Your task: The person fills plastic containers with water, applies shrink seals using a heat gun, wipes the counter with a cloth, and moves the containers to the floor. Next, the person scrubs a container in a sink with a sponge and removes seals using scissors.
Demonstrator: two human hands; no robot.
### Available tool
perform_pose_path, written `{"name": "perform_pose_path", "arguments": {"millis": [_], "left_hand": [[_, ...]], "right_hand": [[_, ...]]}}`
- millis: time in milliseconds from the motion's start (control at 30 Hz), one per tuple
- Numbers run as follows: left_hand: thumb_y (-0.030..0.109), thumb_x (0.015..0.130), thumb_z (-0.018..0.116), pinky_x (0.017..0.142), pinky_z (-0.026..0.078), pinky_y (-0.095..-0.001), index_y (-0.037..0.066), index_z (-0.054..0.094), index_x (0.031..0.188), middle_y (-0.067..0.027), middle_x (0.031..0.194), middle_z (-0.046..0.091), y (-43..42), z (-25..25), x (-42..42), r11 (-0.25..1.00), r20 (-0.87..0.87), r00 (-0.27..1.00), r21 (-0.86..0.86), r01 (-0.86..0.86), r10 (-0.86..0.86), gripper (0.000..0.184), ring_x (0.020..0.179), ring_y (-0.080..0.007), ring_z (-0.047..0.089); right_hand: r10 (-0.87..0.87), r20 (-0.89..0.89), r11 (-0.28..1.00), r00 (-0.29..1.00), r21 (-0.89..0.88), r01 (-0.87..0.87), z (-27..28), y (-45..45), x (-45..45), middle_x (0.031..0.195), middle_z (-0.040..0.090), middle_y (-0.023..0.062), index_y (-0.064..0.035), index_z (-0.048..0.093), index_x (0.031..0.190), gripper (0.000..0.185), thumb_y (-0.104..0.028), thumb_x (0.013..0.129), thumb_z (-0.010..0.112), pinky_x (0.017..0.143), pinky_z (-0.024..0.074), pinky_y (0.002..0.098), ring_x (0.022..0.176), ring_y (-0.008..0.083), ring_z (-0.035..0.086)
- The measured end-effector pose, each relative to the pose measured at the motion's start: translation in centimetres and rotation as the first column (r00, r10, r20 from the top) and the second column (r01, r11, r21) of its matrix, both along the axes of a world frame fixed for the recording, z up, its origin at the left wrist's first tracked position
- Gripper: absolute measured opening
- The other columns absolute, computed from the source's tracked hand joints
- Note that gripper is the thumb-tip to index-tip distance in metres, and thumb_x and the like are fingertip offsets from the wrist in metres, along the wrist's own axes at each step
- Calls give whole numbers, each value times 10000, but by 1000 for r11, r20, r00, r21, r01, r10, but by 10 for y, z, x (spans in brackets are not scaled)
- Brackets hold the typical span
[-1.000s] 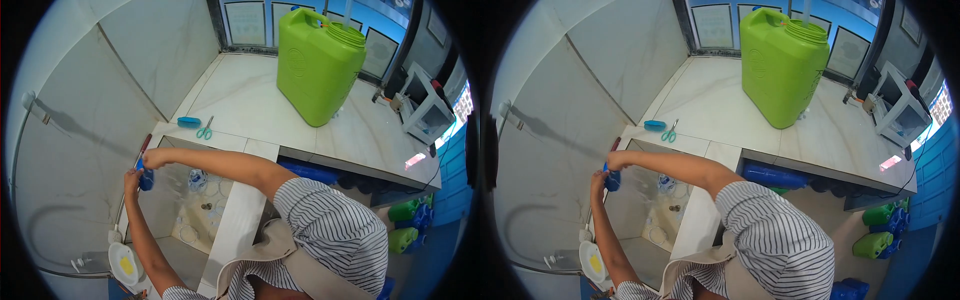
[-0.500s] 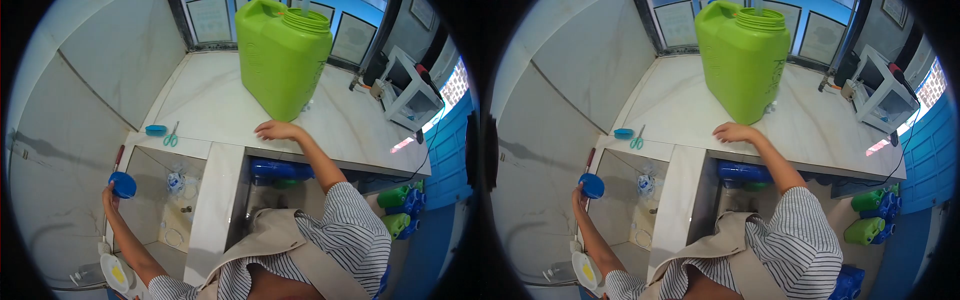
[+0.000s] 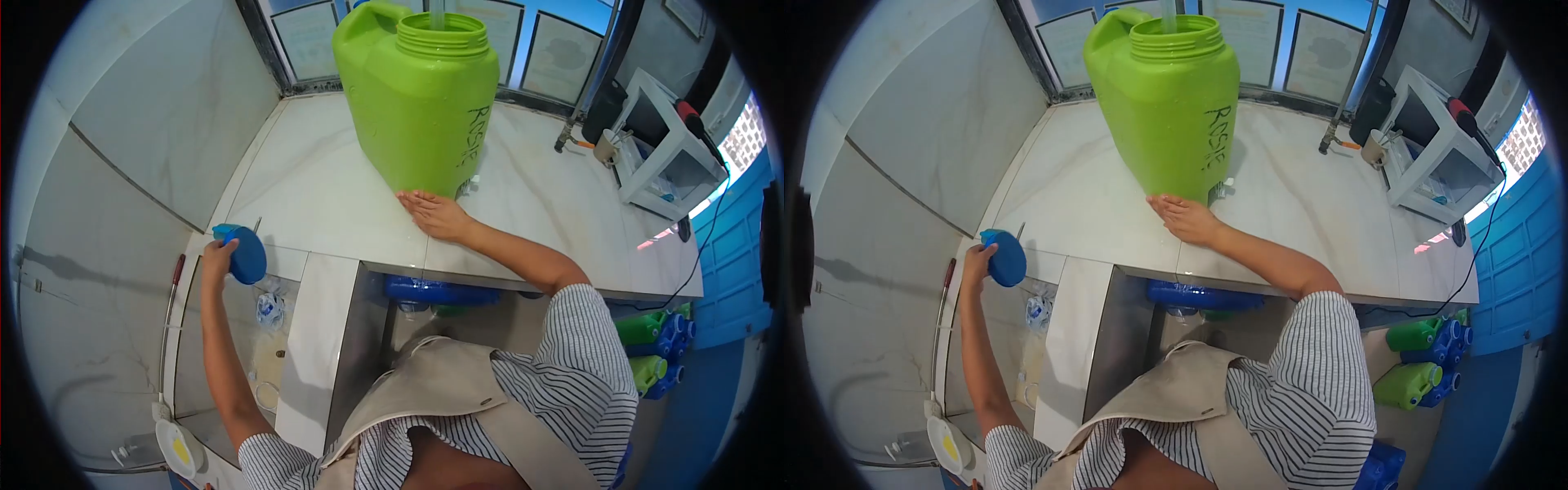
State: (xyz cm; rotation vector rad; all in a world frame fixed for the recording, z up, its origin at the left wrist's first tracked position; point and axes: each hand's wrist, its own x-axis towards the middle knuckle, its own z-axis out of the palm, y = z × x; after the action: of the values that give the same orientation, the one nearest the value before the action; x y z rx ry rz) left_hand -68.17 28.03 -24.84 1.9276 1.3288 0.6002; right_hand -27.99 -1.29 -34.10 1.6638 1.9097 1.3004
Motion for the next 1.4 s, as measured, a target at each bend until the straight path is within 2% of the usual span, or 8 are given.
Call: {"name": "perform_pose_path", "arguments": {"millis": [167,400,500,667,767,1033,1300,1400], "left_hand": [[212,745,672,591,448,-375,-36,585,832,-181,704,612,-60,20,95,910,-115,931,201,363,-346,277,640,-311,601],[173,785,644,580,439,-363,-18,559,913,-193,705,595,-127,61,160,815,-131,892,365,450,-433,246,638,-303,581],[175,808,629,562,427,-328,-24,553,908,-116,660,571,-125,55,164,884,19,946,363,294,-323,235,595,-211,541],[148,817,616,667,446,-277,-16,501,999,-79,850,557,-140,41,200,987,530,844,160,1,-87,271,741,-132,524],[130,818,612,834,462,-321,-25,481,1074,-122,1038,565,-152,46,210,962,843,523,-232,147,123,328,929,-190,562],[114,864,556,864,482,-334,81,415,1263,-136,1157,547,-152,-44,281,662,894,10,-340,669,449,424,1006,-209,572],[359,926,467,961,348,-374,109,297,1344,-75,1235,473,-185,6,321,841,933,248,-346,416,261,516,1141,-185,445],[493,895,469,985,277,-361,97,345,1268,-54,1216,451,-191,27,320,860,909,372,-337,383,190,559,1158,-164,380]], "right_hand": [[190,-320,943,928,321,-82,141,-12,-12,1392,377,23,-96,337,1371,564,-166,827,468,1107,152,434,1314,150,301],[252,-734,943,631,40,-330,54,-68,42,1248,476,102,-30,483,1184,436,-78,754,538,998,334,411,1186,228,437],[408,-698,731,589,636,248,76,-61,108,1082,545,167,-18,579,1007,241,-96,784,531,905,393,391,1022,319,522],[398,-744,917,-537,329,225,101,36,211,1043,610,134,7,543,1123,309,-207,909,480,818,440,332,946,245,571],[298,-463,932,-834,330,150,122,67,196,1054,615,126,-4,545,1139,324,-231,922,465,806,449,328,939,226,577],[221,-484,921,-847,390,17,50,105,238,1043,620,138,-14,550,1131,316,-225,906,482,803,457,339,935,255,592],[383,-905,921,-185,391,-6,26,85,260,1056,601,220,-8,548,1118,323,-189,850,530,829,461,374,982,348,580],[446,-781,875,-437,483,31,29,94,249,1044,612,211,-9,571,1094,310,-186,841,549,815,470,369,970,337,592]]}}
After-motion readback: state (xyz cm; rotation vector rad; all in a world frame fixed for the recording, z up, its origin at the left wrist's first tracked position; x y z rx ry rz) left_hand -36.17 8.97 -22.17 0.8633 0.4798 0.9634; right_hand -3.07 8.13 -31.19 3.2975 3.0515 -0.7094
